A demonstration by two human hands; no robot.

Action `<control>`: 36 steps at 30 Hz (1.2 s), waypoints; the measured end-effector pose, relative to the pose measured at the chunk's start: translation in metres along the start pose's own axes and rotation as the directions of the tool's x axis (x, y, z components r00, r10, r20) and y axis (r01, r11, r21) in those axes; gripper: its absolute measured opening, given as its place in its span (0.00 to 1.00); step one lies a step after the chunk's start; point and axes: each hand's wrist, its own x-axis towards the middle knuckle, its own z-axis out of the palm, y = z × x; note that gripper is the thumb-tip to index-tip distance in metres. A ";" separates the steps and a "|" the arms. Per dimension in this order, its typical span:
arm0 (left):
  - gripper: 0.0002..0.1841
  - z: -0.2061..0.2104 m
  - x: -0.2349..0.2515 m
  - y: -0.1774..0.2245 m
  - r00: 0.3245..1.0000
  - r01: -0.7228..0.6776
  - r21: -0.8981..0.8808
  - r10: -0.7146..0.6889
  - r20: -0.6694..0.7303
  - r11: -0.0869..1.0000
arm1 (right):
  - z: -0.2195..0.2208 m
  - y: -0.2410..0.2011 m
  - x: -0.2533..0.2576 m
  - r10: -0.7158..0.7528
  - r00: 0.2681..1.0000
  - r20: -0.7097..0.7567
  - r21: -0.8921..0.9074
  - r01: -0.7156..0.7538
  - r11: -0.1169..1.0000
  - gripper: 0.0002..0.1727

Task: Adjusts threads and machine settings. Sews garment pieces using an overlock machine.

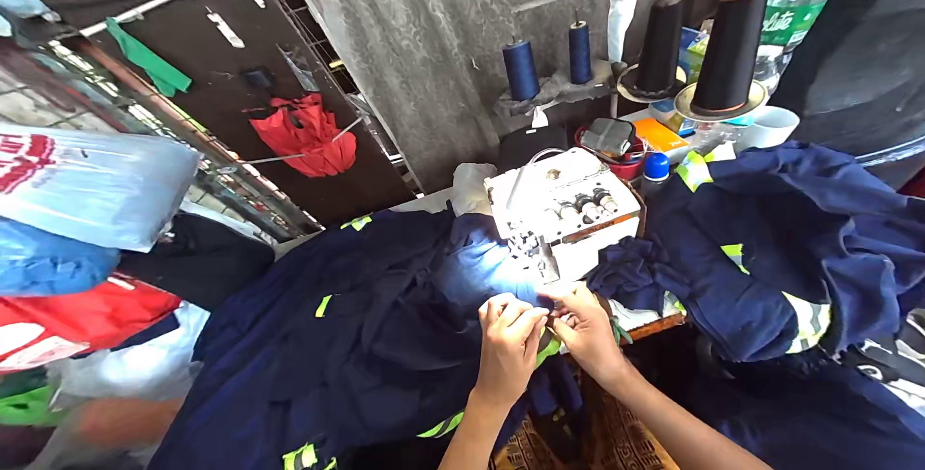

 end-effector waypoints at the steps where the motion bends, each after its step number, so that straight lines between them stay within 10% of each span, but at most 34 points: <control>1: 0.09 0.002 -0.002 -0.002 0.999 -0.010 -0.019 0.009 -0.035 1.000 | -0.002 0.004 0.005 -0.080 0.997 0.005 -0.011 0.080 0.997 0.17; 7: 0.28 0.036 -0.025 -0.006 0.986 -0.034 0.281 0.078 -0.149 0.959 | 0.000 0.003 0.012 -0.096 0.993 -0.065 0.084 0.101 0.991 0.09; 10: 0.21 0.036 -0.025 -0.022 0.982 0.009 0.419 0.071 -0.174 0.908 | 0.004 0.011 0.004 -0.049 0.995 -0.090 0.100 0.058 0.993 0.12; 16: 0.21 -0.005 0.017 -0.021 0.982 0.109 0.460 -0.166 0.085 0.881 | 0.015 0.022 0.028 -0.100 0.986 -0.132 0.005 0.101 0.995 0.07; 21: 0.28 -0.021 0.095 -0.019 0.554 0.316 0.552 -0.622 0.553 0.772 | 0.009 0.030 0.037 -0.325 0.943 -0.075 -0.479 0.252 0.841 0.16; 23: 0.31 -0.012 0.107 -0.031 0.532 0.279 0.554 -0.607 0.590 0.784 | 0.006 0.019 0.029 -0.319 0.947 -0.040 -0.553 0.245 0.796 0.20; 28: 0.32 -0.032 0.106 -0.037 0.435 0.382 0.673 -0.766 0.474 0.634 | -0.007 -0.010 -0.011 -0.225 0.971 -0.078 -0.410 0.174 0.895 0.21; 31: 0.24 -0.073 0.084 0.026 0.263 0.444 0.684 -0.814 0.518 0.579 | -0.021 -0.020 -0.040 0.205 0.979 -0.022 0.006 -0.205 0.979 0.17; 33: 0.28 -0.051 0.065 0.077 0.252 0.355 0.618 -0.709 0.659 0.701 | -0.023 -0.025 -0.041 0.641 0.747 0.177 0.416 -0.647 0.640 0.21; 34: 0.27 -0.024 0.052 0.097 0.290 0.340 0.532 -0.624 0.726 0.776 | -0.024 -0.028 -0.040 0.736 0.625 0.261 0.553 -0.721 0.417 0.25; 36: 0.28 0.022 0.039 0.105 0.318 0.282 0.383 -0.463 0.827 0.880 | -0.026 -0.025 -0.034 0.725 0.604 0.332 0.724 -0.655 0.215 0.35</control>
